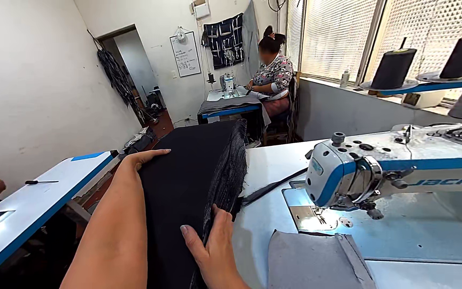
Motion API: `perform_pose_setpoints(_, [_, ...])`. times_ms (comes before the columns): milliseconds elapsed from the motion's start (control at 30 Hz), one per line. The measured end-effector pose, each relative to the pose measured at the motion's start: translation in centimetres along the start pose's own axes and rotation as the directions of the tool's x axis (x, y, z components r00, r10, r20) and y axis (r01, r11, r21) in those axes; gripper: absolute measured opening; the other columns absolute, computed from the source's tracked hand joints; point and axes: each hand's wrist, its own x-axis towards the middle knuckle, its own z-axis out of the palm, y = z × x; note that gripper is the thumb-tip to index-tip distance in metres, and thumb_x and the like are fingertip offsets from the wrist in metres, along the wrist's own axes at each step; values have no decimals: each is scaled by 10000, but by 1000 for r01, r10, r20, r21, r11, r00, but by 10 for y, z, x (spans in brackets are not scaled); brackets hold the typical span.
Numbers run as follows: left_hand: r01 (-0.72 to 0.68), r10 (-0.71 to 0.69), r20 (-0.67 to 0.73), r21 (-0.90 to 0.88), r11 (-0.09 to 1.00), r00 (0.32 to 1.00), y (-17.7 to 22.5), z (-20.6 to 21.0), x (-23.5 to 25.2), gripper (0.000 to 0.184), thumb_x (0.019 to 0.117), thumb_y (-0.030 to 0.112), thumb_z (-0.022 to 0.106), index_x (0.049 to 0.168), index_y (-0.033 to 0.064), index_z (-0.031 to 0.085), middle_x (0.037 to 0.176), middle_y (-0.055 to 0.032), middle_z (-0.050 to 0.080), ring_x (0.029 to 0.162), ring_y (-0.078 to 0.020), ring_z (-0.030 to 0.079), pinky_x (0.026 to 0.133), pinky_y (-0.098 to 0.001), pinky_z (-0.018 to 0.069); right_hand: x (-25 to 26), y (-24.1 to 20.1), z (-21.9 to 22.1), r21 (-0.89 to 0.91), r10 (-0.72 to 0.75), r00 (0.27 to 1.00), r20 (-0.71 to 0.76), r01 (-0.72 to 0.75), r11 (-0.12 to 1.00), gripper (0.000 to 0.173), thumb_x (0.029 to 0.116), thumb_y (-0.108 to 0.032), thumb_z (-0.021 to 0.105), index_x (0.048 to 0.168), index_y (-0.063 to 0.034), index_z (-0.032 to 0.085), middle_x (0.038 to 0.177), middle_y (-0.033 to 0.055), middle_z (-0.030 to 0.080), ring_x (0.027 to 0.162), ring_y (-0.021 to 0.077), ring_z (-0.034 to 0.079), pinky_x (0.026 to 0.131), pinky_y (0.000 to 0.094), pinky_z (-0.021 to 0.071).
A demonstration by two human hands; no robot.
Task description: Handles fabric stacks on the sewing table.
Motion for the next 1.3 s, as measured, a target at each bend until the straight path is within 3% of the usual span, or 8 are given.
perform_pose_setpoints(133, [35,-35,-28,19,999,999,-6,-4,4,654,945,548,644,1370,56,569,1241,-195,662,1127,-290,656,974,-499,521,-2,0,1,-6,1,1000,12,-1,1000,1018,830,-682,610,1440,114,435,1360,322,489,1282,493,470,926,645,458])
perform_pose_setpoints(300, [-44,49,-56,93,995,997,-12,-4,8,725,954,546,641,1395,-19,532,1279,-249,634,1182,-336,625,1028,-535,477,-1,2,-2,6,20,999,47,-20,1000,1021,831,-682,614,1462,96,419,1387,310,471,1309,477,455,972,628,452])
perform_pose_setpoints(467, [-97,118,-99,190,977,988,-22,-2,-10,778,933,539,682,1314,-126,551,1267,-314,616,1201,-403,600,1049,-573,446,-17,10,-8,48,-49,998,29,47,998,1005,830,-629,646,1453,123,412,1414,324,472,1317,440,462,1097,520,399])
perform_pose_setpoints(667, [-111,143,-145,211,971,979,-48,1,-63,759,922,529,701,1226,-156,579,1208,-327,629,1151,-415,614,1018,-596,453,-59,23,-15,34,-203,979,-8,203,979,958,817,-600,674,1368,150,446,1331,313,544,1265,362,534,1065,452,443])
perform_pose_setpoints(900, [-106,153,-213,218,970,965,-79,2,-124,623,960,533,634,1073,-80,633,976,-214,688,893,-298,666,839,-530,527,-112,28,-22,3,-324,946,14,324,946,922,795,-473,771,1308,226,457,1317,418,507,1266,445,521,1088,455,430])
perform_pose_setpoints(1100, [-6,59,-221,235,972,974,-69,2,-109,677,1004,535,552,1237,-100,580,1148,-275,651,1042,-357,636,939,-579,481,-101,26,-18,65,-265,964,-23,266,962,965,775,-571,763,1320,177,489,1333,378,521,1277,434,519,1060,485,452])
perform_pose_setpoints(1200, [-5,59,-217,243,970,974,-67,2,-103,652,1006,526,555,1209,-92,592,1104,-263,662,998,-336,649,909,-561,498,-96,24,-23,79,-244,970,10,243,967,980,761,-579,772,1319,178,498,1336,378,523,1265,456,523,1034,519,464])
perform_pose_setpoints(1300, [9,50,-227,254,967,973,-64,5,-110,611,997,540,559,1145,-50,611,1005,-186,667,884,-237,636,835,-471,519,-94,27,-26,74,-270,963,26,267,961,995,759,-606,760,1312,181,505,1325,383,532,1256,455,534,1042,504,464])
